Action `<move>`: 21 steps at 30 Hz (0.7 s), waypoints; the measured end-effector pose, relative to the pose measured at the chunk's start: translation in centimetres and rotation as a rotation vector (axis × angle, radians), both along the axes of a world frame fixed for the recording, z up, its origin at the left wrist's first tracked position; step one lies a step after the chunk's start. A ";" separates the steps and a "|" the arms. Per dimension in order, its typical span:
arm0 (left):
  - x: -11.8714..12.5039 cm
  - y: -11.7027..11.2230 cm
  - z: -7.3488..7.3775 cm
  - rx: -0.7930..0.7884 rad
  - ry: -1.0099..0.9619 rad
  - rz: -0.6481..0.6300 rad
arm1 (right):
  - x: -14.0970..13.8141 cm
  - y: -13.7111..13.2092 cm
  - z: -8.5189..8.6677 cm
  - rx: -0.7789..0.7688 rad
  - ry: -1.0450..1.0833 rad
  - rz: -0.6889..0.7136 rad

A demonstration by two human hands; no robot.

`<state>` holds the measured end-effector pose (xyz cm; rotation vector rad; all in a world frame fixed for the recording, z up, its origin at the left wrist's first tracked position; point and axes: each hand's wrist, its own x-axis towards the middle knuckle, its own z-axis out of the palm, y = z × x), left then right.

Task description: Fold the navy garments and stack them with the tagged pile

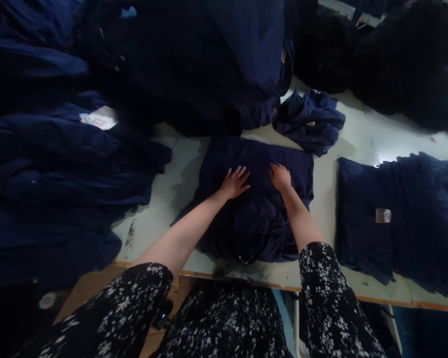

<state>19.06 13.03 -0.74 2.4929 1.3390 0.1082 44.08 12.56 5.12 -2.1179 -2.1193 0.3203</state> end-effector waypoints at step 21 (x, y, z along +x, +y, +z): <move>0.5 0.4 0.5 0.008 -0.019 0.179 | 0.4 12.4 0.1 -0.119 -0.289 0.142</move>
